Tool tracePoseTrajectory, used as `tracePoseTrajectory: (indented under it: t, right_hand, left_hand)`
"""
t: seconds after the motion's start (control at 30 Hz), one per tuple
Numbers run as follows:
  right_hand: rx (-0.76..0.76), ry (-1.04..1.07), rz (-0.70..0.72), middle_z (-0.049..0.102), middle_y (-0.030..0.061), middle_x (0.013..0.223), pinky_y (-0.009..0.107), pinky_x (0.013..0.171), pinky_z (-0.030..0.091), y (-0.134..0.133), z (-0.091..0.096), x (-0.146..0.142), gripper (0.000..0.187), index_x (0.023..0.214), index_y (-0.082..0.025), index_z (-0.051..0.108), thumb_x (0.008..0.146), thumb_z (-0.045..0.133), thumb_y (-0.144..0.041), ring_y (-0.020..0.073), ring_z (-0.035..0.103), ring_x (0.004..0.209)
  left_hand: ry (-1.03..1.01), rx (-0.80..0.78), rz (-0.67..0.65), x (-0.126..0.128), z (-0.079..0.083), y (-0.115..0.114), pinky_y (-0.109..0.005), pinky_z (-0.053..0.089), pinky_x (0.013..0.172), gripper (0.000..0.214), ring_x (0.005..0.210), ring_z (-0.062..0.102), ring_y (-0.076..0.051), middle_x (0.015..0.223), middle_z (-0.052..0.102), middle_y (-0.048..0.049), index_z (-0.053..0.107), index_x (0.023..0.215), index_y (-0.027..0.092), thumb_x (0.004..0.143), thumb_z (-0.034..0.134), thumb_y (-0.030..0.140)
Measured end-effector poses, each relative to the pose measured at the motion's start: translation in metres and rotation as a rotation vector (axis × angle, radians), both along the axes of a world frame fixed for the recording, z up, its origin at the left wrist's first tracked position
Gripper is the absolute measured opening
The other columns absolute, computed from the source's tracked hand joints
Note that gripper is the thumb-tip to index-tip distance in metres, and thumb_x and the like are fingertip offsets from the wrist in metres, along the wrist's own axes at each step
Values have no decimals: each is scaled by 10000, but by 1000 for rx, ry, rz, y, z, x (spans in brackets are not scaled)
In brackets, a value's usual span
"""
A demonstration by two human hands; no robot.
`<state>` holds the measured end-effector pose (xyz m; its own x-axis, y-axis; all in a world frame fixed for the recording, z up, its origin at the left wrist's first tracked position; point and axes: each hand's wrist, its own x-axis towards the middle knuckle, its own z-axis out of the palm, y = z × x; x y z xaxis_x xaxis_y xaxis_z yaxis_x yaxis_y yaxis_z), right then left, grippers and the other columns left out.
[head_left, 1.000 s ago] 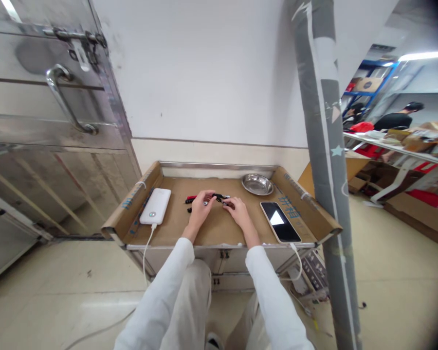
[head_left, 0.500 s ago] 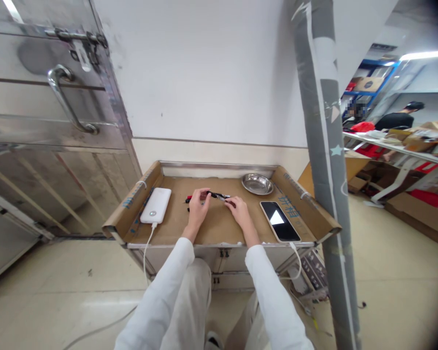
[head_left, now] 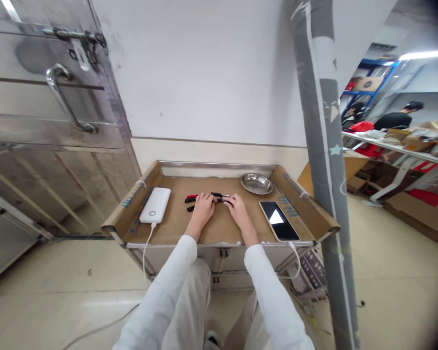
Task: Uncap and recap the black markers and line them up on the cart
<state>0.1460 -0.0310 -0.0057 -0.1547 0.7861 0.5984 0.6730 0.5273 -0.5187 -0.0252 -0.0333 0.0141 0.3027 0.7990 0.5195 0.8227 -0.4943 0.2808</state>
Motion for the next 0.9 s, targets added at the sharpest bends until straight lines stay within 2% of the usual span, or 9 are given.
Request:
tracePoseTrajectory:
  t: [0.13, 0.27, 0.37, 0.5, 0.67, 0.9]
  right_hand:
    - [-24, -24, 17, 553, 65, 955, 370, 889, 451, 3, -6, 0, 248, 1059, -232, 630, 887, 454, -198, 206, 526, 946]
    - [-35, -29, -33, 555, 61, 911, 369, 874, 450, 3, -6, 2, 149, 915, -210, 643, 850, 513, -176, 210, 532, 919]
    - [-46, -61, -29, 561, 64, 897, 362, 857, 448, 2, -4, 1, 121, 854, -208, 642, 841, 526, -176, 215, 528, 914]
    - [-52, -84, -95, 568, 71, 891, 365, 835, 441, 1, 0, -1, 141, 870, -209, 633, 852, 496, -181, 220, 523, 889]
    - [-25, -73, -144, 581, 66, 892, 352, 845, 423, 0, 2, -2, 224, 909, -202, 610, 855, 409, -121, 212, 514, 883]
    - [-46, -179, -197, 571, 81, 880, 354, 832, 394, -3, 1, -3, 246, 865, -189, 640, 828, 416, -96, 222, 502, 870]
  left_hand:
    - [12, 36, 46, 2, 0, -3, -389, 354, 909, 196, 1095, 451, -250, 1082, 582, -78, 583, 952, 205, 835, 452, 116]
    - [18, 33, 13, 2, 0, -5, -401, 346, 907, 165, 1072, 443, -251, 1085, 561, -78, 591, 980, 216, 856, 483, 200]
    - [34, 28, -20, 3, -2, -2, -416, 354, 883, 130, 1028, 450, -256, 1051, 553, -80, 606, 948, 229, 852, 529, 272]
    - [20, 52, 9, 3, -7, 4, -418, 369, 853, 73, 985, 458, -261, 998, 545, -86, 598, 857, 215, 849, 535, 250]
    - [15, 77, 88, 4, -8, 3, -420, 383, 845, 79, 994, 464, -275, 985, 534, -106, 558, 911, 193, 852, 508, 211]
    - [-12, 92, 320, -2, -3, -11, -432, 395, 827, 153, 959, 489, -299, 969, 544, -148, 533, 968, 139, 858, 435, 183]
